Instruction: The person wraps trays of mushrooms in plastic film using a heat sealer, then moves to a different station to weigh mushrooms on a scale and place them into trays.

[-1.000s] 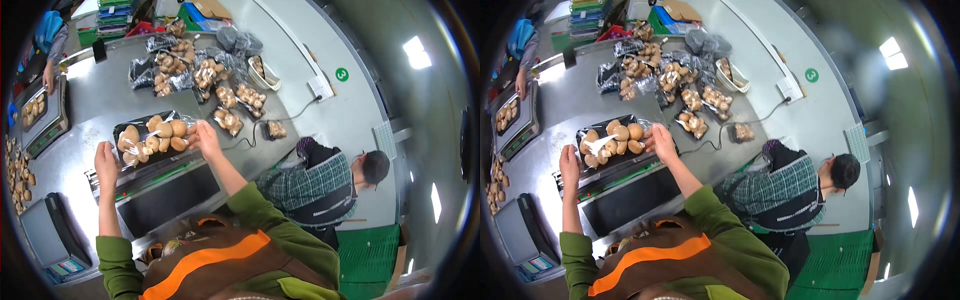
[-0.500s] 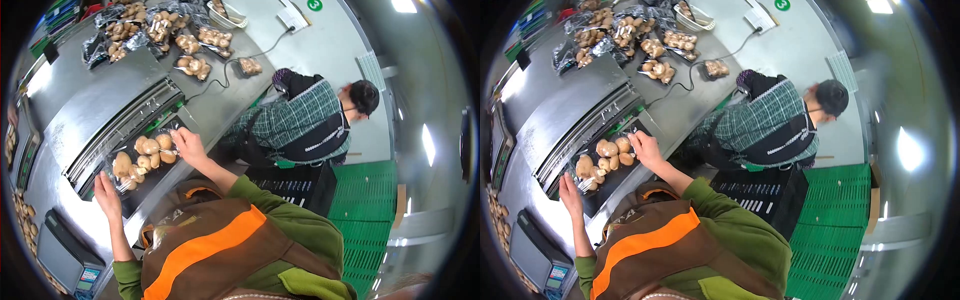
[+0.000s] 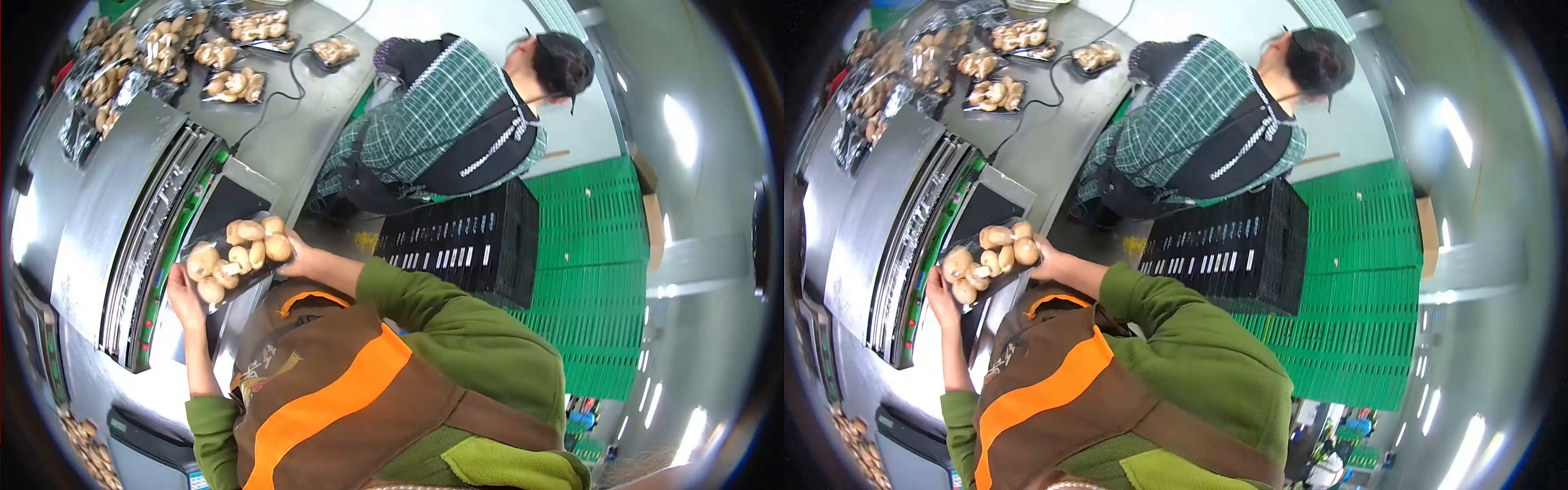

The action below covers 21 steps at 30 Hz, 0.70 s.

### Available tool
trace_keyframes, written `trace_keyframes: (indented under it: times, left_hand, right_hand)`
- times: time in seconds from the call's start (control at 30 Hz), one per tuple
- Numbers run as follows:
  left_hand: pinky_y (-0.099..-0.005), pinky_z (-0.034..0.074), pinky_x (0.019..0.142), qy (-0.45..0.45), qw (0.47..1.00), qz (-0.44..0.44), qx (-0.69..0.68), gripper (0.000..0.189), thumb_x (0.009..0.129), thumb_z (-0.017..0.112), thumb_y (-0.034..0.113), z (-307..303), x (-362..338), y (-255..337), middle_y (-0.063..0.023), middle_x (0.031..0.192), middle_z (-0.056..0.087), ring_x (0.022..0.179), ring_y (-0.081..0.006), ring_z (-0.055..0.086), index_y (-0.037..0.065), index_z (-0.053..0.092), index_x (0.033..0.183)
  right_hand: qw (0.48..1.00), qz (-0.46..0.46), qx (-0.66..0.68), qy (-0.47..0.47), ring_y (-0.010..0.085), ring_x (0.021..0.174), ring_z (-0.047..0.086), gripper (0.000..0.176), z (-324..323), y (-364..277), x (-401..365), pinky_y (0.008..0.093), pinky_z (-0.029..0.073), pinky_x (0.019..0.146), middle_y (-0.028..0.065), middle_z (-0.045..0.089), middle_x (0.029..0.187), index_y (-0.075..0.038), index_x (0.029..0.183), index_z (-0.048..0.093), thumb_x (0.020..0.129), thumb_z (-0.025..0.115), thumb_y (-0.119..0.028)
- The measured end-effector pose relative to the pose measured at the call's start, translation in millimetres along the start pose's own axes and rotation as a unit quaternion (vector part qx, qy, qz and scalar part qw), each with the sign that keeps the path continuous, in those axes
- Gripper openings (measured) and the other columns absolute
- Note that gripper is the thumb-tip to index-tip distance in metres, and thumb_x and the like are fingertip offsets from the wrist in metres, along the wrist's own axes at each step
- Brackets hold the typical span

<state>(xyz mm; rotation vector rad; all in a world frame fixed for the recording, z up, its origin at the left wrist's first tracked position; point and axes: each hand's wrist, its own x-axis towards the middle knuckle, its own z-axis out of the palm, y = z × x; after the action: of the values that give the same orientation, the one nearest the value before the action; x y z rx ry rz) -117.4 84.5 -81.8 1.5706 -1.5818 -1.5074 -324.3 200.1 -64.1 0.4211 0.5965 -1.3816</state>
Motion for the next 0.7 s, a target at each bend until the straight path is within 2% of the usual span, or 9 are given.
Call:
trace_keyframes:
  times: [0.03, 0.07, 0.2, 0.27, 0.43, 0.5, 0.57, 0.6, 0.7]
  left_hand:
    - [-0.0373, 0.051, 0.073, -0.062, 0.891, -0.145, -0.426, 0.023, 0.091, 0.051, 0.021, 5.6, 0.3, -8.9, -0.0128, 0.099, 0.063, 0.089, -0.0262, 0.063, 0.005, 0.057, 0.107]
    - [-0.0326, 0.052, 0.082, -0.18, 0.827, -0.173, -0.504, 0.044, 0.096, 0.04, 0.039, 1.3, 2.1, -45.2, -0.0082, 0.114, 0.06, 0.099, -0.0222, 0.061, 0.007, 0.051, 0.124]
    - [-0.0268, 0.042, 0.057, -0.243, 0.853, 0.009, -0.461, 0.038, 0.093, 0.048, 0.043, -12.4, -23.7, -76.3, -0.0053, 0.081, 0.053, 0.067, -0.0144, 0.051, 0.005, 0.053, 0.097]
    - [-0.0243, 0.035, 0.053, -0.309, 0.835, 0.172, -0.421, 0.04, 0.084, 0.064, 0.043, -11.9, -65.8, 33.4, -0.0006, 0.067, 0.041, 0.058, -0.0105, 0.042, 0.006, 0.048, 0.083]
    - [-0.025, 0.038, 0.061, -0.425, 0.723, -0.106, -0.535, 0.035, 0.087, 0.062, 0.038, 8.7, -117.4, 86.0, -0.0031, 0.077, 0.048, 0.066, -0.012, 0.047, 0.004, 0.051, 0.092]
    - [-0.0252, 0.04, 0.065, -0.437, 0.697, -0.19, -0.535, 0.034, 0.088, 0.061, 0.035, 7.7, -121.4, 93.2, -0.0041, 0.081, 0.051, 0.069, -0.0127, 0.049, 0.004, 0.052, 0.095]
    - [-0.0255, 0.041, 0.068, -0.44, 0.677, -0.25, -0.534, 0.033, 0.089, 0.06, 0.033, 3.7, -118.5, 96.5, -0.0051, 0.084, 0.053, 0.072, -0.0133, 0.051, 0.003, 0.053, 0.099]
    - [-0.0256, 0.042, 0.07, -0.436, 0.677, -0.269, -0.529, 0.032, 0.089, 0.06, 0.032, 0.3, -117.4, 96.3, -0.0056, 0.086, 0.055, 0.074, -0.0136, 0.052, 0.003, 0.053, 0.101]
    - [-0.0261, 0.044, 0.075, -0.411, 0.706, -0.283, -0.502, 0.031, 0.091, 0.059, 0.029, 4.4, -107.4, 95.6, -0.0071, 0.092, 0.058, 0.079, -0.0145, 0.056, 0.002, 0.055, 0.106]
  right_hand:
    - [0.986, 0.071, -0.009, -0.15, 0.0222, 0.082, 0.062, 0.026, 3.3, 2.7, -8.9, 0.0357, 0.05, 0.075, 0.0082, 0.064, 0.092, -0.005, 0.103, 0.059, 0.089, 0.054, -0.026]
    - [0.973, 0.094, -0.034, -0.21, 0.0225, 0.085, 0.062, 0.028, 4.6, 8.1, -20.0, 0.0357, 0.049, 0.076, 0.0091, 0.064, 0.094, -0.004, 0.105, 0.059, 0.088, 0.055, -0.026]
    - [0.932, 0.063, -0.186, -0.303, 0.0235, 0.094, 0.06, 0.034, -17.6, 21.0, -54.4, 0.0357, 0.048, 0.083, 0.0126, 0.062, 0.103, 0.001, 0.11, 0.056, 0.087, 0.059, -0.024]
    - [0.91, 0.014, -0.253, -0.327, 0.0241, 0.098, 0.059, 0.038, -34.0, 24.8, -61.3, 0.0357, 0.047, 0.086, 0.0143, 0.061, 0.108, 0.003, 0.113, 0.055, 0.086, 0.061, -0.023]
    - [0.763, -0.078, -0.551, -0.329, 0.023, 0.092, 0.061, 0.034, 4.7, 3.9, -29.8, 0.0356, 0.048, 0.082, 0.0112, 0.062, 0.105, -0.002, 0.111, 0.056, 0.088, 0.055, -0.026]
    - [0.865, -0.082, -0.492, -0.045, 0.0218, 0.104, 0.058, 0.036, 74.7, -21.6, -82.9, 0.0345, 0.045, 0.09, 0.0109, 0.058, 0.117, -0.002, 0.115, 0.057, 0.086, 0.06, -0.023]
    - [0.885, -0.067, -0.406, -0.218, 0.0207, 0.11, 0.055, 0.04, 77.9, -43.7, -96.9, 0.0347, 0.04, 0.096, 0.0102, 0.054, 0.124, -0.002, 0.119, 0.056, 0.085, 0.064, -0.023]
    - [0.735, -0.146, -0.563, -0.35, 0.0177, 0.118, 0.05, 0.047, 81.2, -50.3, -98.9, 0.031, 0.04, 0.098, 0.0129, 0.052, 0.13, 0.001, 0.122, 0.053, 0.08, 0.069, -0.01]
    - [0.707, -0.057, -0.682, -0.18, 0.012, 0.097, 0.056, 0.05, 117.4, -43.9, -115.8, 0.0267, 0.046, 0.083, 0.0099, 0.062, 0.107, -0.001, 0.119, 0.056, 0.077, 0.072, -0.023]
